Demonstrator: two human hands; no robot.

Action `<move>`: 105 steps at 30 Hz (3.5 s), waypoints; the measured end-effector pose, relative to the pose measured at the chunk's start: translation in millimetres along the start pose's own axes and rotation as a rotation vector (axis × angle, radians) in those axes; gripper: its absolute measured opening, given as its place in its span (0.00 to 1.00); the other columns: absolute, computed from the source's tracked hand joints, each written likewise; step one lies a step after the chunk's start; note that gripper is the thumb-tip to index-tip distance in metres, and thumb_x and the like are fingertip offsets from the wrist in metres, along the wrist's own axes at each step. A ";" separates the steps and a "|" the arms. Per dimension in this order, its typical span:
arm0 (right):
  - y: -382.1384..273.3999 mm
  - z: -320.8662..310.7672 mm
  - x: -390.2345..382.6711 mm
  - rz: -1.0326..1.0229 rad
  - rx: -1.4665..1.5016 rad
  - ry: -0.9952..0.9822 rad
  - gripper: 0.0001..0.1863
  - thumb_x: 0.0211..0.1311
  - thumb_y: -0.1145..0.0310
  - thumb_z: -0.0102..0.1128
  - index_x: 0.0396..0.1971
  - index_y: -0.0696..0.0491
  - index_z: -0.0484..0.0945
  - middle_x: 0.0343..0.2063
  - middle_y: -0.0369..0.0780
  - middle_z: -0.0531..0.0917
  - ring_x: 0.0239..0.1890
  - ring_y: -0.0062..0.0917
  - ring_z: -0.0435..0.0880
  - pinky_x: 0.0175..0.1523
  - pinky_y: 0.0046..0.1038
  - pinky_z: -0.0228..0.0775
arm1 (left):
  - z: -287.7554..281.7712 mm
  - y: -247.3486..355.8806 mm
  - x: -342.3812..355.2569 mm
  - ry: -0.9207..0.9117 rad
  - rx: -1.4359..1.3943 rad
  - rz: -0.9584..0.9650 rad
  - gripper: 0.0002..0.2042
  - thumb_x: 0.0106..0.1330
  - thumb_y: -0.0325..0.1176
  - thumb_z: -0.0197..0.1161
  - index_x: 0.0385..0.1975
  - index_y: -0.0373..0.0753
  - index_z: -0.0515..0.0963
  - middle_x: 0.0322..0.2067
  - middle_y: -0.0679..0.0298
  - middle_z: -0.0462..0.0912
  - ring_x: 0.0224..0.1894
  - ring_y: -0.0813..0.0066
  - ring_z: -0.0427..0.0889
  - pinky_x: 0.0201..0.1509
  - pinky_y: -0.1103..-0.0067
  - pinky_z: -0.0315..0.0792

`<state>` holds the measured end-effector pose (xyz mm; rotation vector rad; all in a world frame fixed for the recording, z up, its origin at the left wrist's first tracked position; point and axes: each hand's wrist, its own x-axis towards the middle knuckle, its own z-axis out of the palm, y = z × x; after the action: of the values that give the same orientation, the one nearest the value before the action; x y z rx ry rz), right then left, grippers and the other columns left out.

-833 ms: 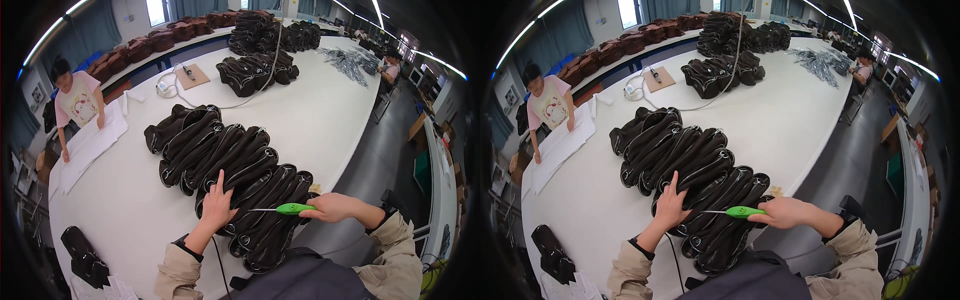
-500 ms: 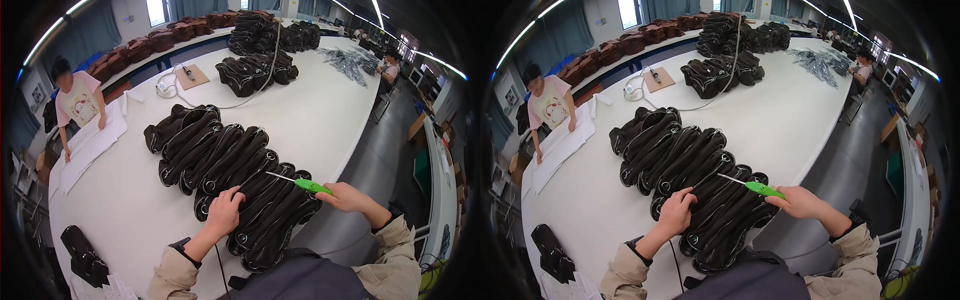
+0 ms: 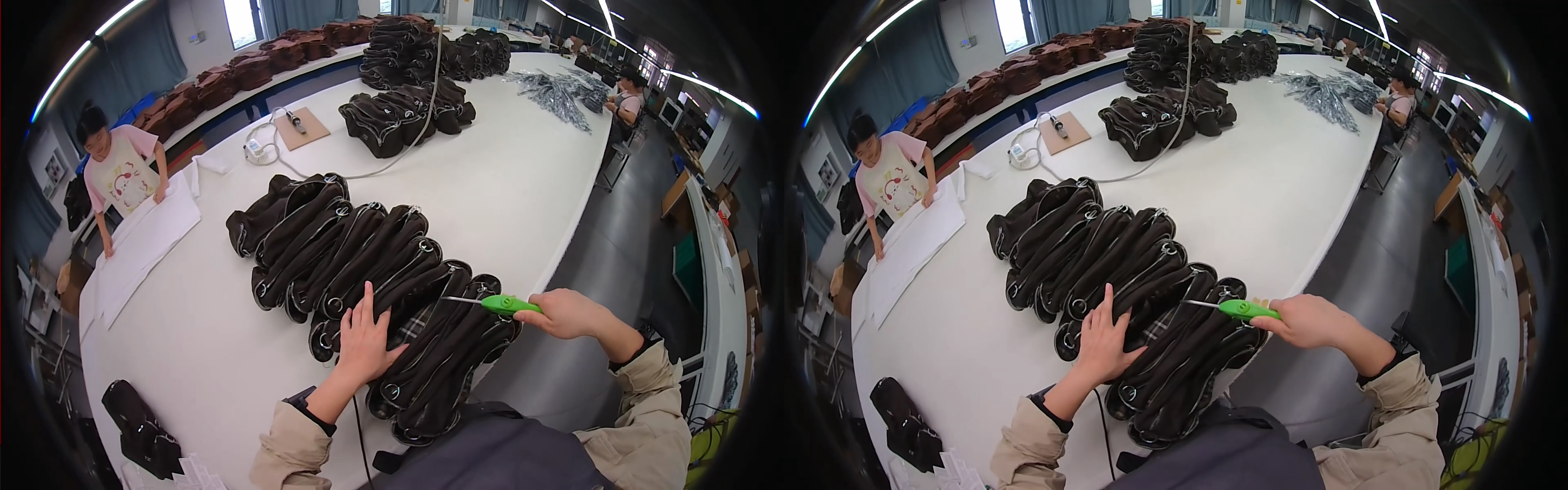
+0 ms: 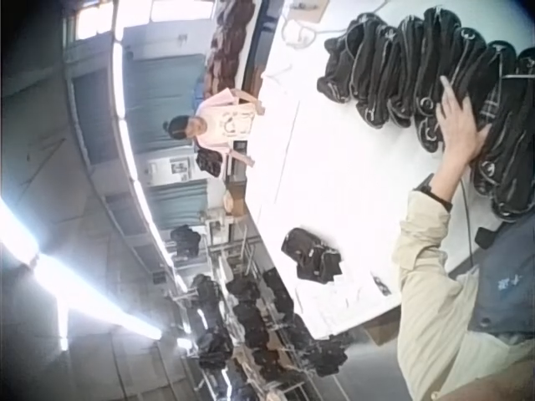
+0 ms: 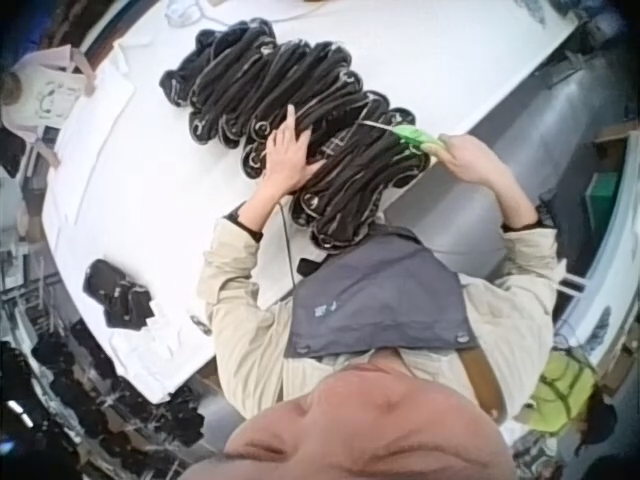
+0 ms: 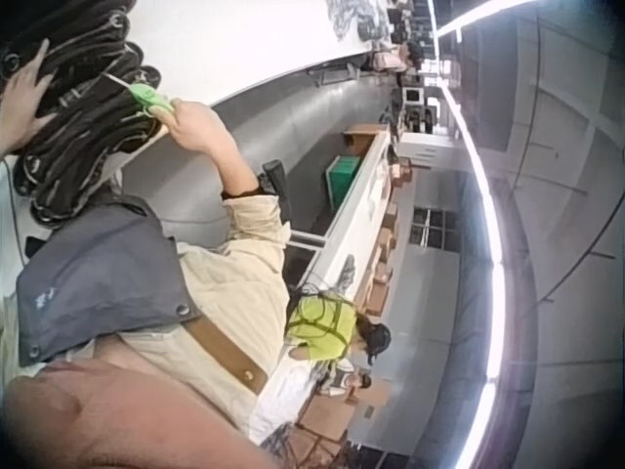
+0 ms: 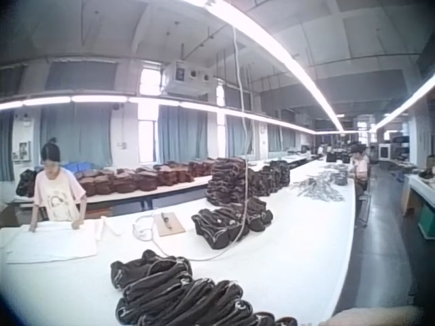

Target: Trimming loose threads with a tool and inserting brand labels into finished leather bags.

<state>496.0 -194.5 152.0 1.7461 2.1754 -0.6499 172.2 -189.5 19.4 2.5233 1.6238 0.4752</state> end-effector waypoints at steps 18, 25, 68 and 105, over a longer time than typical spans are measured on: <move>-6.7 11.9 -1.8 -0.073 0.152 0.086 0.29 0.67 0.43 0.44 0.33 0.57 0.75 0.23 0.50 0.79 0.32 0.47 0.80 0.38 0.41 0.70 | 8.2 -0.8 0.1 0.107 0.001 0.197 0.14 0.53 0.34 0.62 0.41 0.41 0.81 0.65 0.50 0.60 0.65 0.54 0.61 0.64 0.58 0.58; -9.0 -1.3 -13.9 -0.095 0.081 -0.116 0.32 0.67 0.40 0.40 0.31 0.57 0.76 0.23 0.52 0.79 0.32 0.49 0.79 0.39 0.42 0.70 | -1.0 11.6 2.5 0.012 0.012 0.087 0.33 0.47 0.55 0.68 0.50 0.38 0.77 0.68 0.43 0.45 0.70 0.55 0.48 0.69 0.51 0.43; 21.8 6.2 -52.0 -0.127 0.093 -0.077 0.40 0.65 0.34 0.33 0.37 0.59 0.79 0.30 0.55 0.81 0.38 0.51 0.79 0.44 0.42 0.72 | 28.8 17.8 -22.5 0.143 -0.054 0.393 0.15 0.56 0.43 0.63 0.36 0.38 0.83 0.55 0.56 0.73 0.64 0.58 0.62 0.68 0.58 0.46; 14.0 13.6 -68.5 -0.049 0.112 -0.013 0.30 0.66 0.41 0.44 0.31 0.57 0.75 0.22 0.47 0.79 0.30 0.43 0.80 0.36 0.39 0.70 | -5.1 41.8 -37.9 0.126 -0.374 0.050 0.15 0.53 0.28 0.63 0.43 0.42 0.78 0.54 0.60 0.75 0.51 0.61 0.76 0.55 0.68 0.68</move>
<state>524.6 -256.9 170.7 1.7411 2.2187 -0.8074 192.4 -241.8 27.1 2.2954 1.3569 0.8700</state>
